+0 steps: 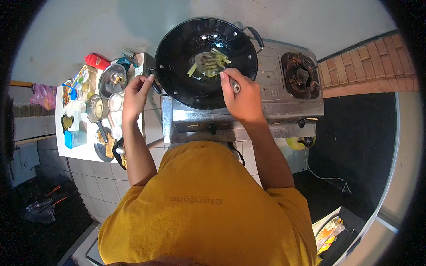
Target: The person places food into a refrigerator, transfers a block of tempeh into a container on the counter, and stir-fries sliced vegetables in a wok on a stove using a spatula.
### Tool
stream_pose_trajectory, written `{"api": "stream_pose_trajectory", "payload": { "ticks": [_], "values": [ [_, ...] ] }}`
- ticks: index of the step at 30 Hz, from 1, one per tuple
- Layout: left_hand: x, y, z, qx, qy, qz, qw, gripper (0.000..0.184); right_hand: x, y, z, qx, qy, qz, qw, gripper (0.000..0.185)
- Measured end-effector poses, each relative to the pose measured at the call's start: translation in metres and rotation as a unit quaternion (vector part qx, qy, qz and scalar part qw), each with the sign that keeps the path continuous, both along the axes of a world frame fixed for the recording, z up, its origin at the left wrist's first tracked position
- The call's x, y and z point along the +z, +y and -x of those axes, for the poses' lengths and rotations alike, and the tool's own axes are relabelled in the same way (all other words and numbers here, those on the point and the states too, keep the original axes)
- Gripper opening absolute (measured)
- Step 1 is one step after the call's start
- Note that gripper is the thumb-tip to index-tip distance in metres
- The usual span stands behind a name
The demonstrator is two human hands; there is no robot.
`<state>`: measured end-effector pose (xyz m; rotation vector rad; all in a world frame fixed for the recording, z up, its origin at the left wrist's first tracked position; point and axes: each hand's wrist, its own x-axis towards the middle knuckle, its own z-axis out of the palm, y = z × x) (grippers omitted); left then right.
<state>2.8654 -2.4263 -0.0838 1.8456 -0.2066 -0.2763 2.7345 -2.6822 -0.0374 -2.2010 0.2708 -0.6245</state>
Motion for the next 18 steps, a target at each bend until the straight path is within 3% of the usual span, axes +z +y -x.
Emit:
{"api": "stream_pose_trajectory", "payload": {
  "ticks": [7,9,13,15,18],
  "values": [
    [-0.004,0.000,-0.001,-0.004,-0.009,0.012,1.000,0.027,-0.002,0.007,-0.006,-0.008,-0.031,0.034,0.999,0.010],
    [-0.004,0.000,0.000,-0.001,-0.010,0.012,1.000,0.027,-0.005,0.010,-0.007,0.014,-0.033,-0.049,0.998,0.010],
    [-0.012,0.001,-0.002,0.004,-0.011,0.020,1.000,0.027,-0.008,0.015,-0.013,0.039,-0.041,-0.060,0.997,0.011],
    [-0.012,0.000,0.000,0.009,-0.015,0.019,1.000,0.027,-0.009,0.012,-0.015,0.008,-0.072,0.073,0.995,0.011],
    [-0.013,0.000,0.001,0.012,-0.022,0.018,1.000,0.027,0.004,0.010,-0.010,-0.034,-0.035,0.087,0.995,0.011]
  ]
}}
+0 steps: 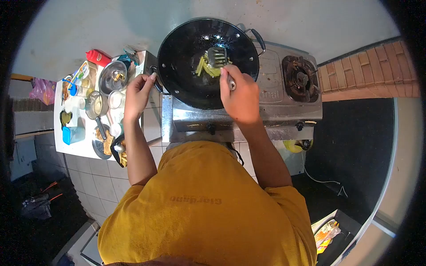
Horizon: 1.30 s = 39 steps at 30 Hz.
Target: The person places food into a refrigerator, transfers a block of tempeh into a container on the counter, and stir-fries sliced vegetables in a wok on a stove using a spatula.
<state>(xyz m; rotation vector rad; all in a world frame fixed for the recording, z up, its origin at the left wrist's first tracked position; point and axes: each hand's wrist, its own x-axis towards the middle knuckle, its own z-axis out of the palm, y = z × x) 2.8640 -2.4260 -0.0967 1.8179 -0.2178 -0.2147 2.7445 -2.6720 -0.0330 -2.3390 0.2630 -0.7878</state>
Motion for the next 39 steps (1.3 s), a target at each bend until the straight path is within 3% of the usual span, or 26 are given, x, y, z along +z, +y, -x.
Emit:
{"api": "stream_pose_trajectory", "payload": {
  "ticks": [4,6,10,12,20,25,29,32,34,39],
  "values": [
    [0.000,-0.002,0.001,0.003,-0.002,0.007,1.000,0.027,-0.005,-0.001,0.001,0.020,0.000,-0.060,0.998,0.012],
    [0.001,-0.001,0.001,0.002,0.002,0.005,1.000,0.027,-0.007,0.005,0.002,0.075,0.004,-0.143,0.987,0.011],
    [0.001,-0.001,0.001,-0.001,0.000,0.007,1.000,0.028,-0.011,0.004,0.004,0.065,0.016,-0.067,0.996,0.011],
    [0.002,-0.002,0.003,0.002,-0.004,0.008,1.000,0.028,-0.005,-0.004,0.007,0.047,-0.048,0.018,0.998,0.010],
    [-0.001,-0.003,0.000,-0.007,-0.005,0.026,1.000,0.028,-0.004,-0.036,-0.003,-0.008,-0.022,0.004,1.000,0.011],
    [0.002,0.000,0.000,-0.008,0.002,-0.003,1.000,0.029,0.004,-0.024,0.005,0.002,0.061,-0.149,0.987,0.012],
    [0.005,0.000,0.002,-0.008,-0.004,-0.001,1.000,0.029,0.010,-0.017,0.015,0.006,0.023,-0.136,0.990,0.012],
    [0.000,0.000,-0.001,-0.010,-0.004,-0.002,1.000,0.029,0.005,-0.020,0.018,0.022,0.091,-0.142,0.985,0.012],
    [-0.003,0.001,-0.003,-0.014,0.002,0.008,1.000,0.029,-0.005,-0.024,0.015,-0.006,0.033,-0.078,0.996,0.012],
    [-0.003,0.001,-0.001,-0.009,-0.006,0.003,1.000,0.029,-0.005,-0.024,0.012,0.007,0.018,-0.100,0.995,0.011]
  ]
}}
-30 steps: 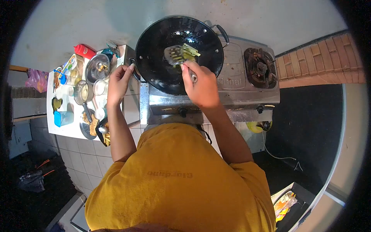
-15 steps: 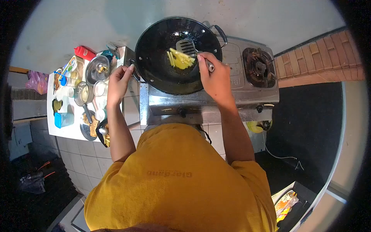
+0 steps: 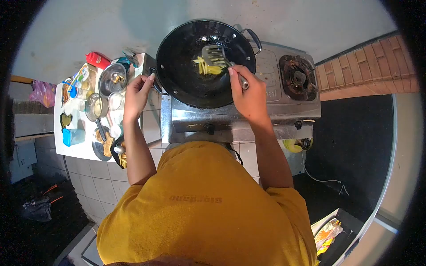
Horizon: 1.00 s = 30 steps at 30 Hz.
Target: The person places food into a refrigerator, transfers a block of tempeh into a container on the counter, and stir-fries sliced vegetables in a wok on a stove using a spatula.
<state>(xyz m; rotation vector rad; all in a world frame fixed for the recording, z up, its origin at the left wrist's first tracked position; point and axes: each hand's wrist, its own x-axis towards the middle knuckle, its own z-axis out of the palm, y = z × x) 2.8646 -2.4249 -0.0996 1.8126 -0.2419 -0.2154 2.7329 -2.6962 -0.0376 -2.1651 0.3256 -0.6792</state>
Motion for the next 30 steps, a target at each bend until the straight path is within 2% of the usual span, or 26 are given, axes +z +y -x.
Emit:
{"api": "stream_pose_trajectory", "payload": {
  "ticks": [5,12,14,23,24,26,30],
  "values": [
    [0.001,-0.001,0.000,-0.002,0.011,0.006,1.000,0.029,-0.019,0.000,-0.016,-0.006,-0.032,0.031,0.999,0.011],
    [0.008,-0.001,0.003,-0.005,0.004,-0.001,1.000,0.028,-0.014,-0.002,-0.019,0.015,-0.038,0.016,0.999,0.012],
    [0.008,-0.002,0.002,-0.002,0.008,-0.008,1.000,0.028,-0.013,-0.004,-0.020,-0.009,-0.053,0.074,0.996,0.012],
    [0.010,-0.003,0.004,0.002,0.013,-0.011,1.000,0.026,-0.003,0.000,-0.014,0.003,-0.028,-0.035,0.999,0.012],
    [0.010,-0.003,0.005,0.002,0.014,0.000,1.000,0.026,-0.006,-0.001,-0.015,0.004,-0.028,-0.036,0.999,0.012],
    [0.008,-0.002,0.004,0.002,0.013,0.009,1.000,0.026,-0.012,-0.007,-0.018,-0.027,-0.059,0.035,0.997,0.012],
    [0.004,-0.002,0.003,-0.002,-0.001,0.009,1.000,0.026,-0.007,-0.006,-0.010,-0.047,-0.005,0.020,0.999,0.011]
  ]
}}
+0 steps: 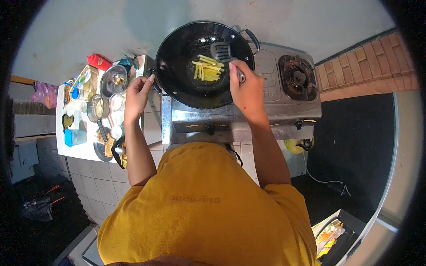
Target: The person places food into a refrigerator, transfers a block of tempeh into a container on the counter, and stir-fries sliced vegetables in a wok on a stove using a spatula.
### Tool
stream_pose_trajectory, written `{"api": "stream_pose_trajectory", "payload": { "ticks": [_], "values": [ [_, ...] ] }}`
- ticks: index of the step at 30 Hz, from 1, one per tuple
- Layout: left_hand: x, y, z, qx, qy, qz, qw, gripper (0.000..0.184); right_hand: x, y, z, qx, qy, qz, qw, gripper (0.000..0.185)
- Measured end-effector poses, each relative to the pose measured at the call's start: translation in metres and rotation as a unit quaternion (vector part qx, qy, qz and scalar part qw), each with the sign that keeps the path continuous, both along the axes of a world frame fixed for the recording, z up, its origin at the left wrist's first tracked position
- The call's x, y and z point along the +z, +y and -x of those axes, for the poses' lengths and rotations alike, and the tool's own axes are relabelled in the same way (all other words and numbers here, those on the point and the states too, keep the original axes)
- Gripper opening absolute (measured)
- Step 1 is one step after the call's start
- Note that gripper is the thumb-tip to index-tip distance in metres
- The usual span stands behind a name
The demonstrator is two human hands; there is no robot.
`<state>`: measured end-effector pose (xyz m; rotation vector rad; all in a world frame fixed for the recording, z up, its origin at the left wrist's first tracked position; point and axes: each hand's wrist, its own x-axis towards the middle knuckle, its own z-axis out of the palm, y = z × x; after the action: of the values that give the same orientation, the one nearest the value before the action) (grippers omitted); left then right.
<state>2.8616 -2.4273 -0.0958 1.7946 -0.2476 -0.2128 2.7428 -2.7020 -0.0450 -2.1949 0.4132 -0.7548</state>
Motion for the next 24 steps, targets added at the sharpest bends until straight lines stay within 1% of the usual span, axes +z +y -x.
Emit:
{"api": "stream_pose_trajectory", "payload": {
  "ticks": [2,3,5,8,12,14,15,17,18,20,24],
  "values": [
    [0.001,-0.001,0.001,0.004,-0.001,-0.002,1.000,0.026,0.004,0.004,0.004,0.020,0.024,-0.071,0.997,0.012],
    [0.002,-0.001,0.001,0.004,-0.001,-0.002,1.000,0.026,0.004,0.005,0.005,0.020,0.025,-0.072,0.997,0.012],
    [0.001,-0.001,0.001,0.003,0.001,-0.003,1.000,0.027,0.004,0.007,0.006,0.025,-0.018,-0.016,0.999,0.013],
    [-0.001,0.000,0.000,0.010,-0.009,-0.017,1.000,0.027,0.008,0.007,0.011,0.050,-0.003,-0.049,0.998,0.014],
    [0.000,-0.001,0.003,0.010,-0.006,-0.011,1.000,0.027,0.002,0.006,0.011,0.050,0.035,-0.044,0.997,0.013],
    [0.001,-0.001,0.004,0.011,0.000,-0.008,1.000,0.027,0.002,0.009,0.010,0.046,-0.017,-0.005,0.999,0.013],
    [0.001,-0.001,0.004,0.010,0.006,-0.004,1.000,0.027,0.005,0.010,0.010,0.048,-0.017,-0.006,0.999,0.013],
    [0.000,0.000,0.005,0.009,0.013,0.000,1.000,0.027,0.015,0.012,0.012,0.076,0.045,-0.089,0.992,0.013],
    [-0.002,0.000,0.004,0.013,0.011,0.000,1.000,0.028,0.012,0.013,0.012,0.075,0.044,-0.089,0.992,0.013],
    [-0.002,-0.002,0.003,0.017,0.009,0.001,1.000,0.028,0.003,0.013,0.009,0.065,0.013,-0.035,0.997,0.012],
    [0.000,-0.003,0.004,0.015,0.003,0.003,1.000,0.028,0.004,0.011,0.008,0.044,-0.019,0.001,0.999,0.012]
  ]
}}
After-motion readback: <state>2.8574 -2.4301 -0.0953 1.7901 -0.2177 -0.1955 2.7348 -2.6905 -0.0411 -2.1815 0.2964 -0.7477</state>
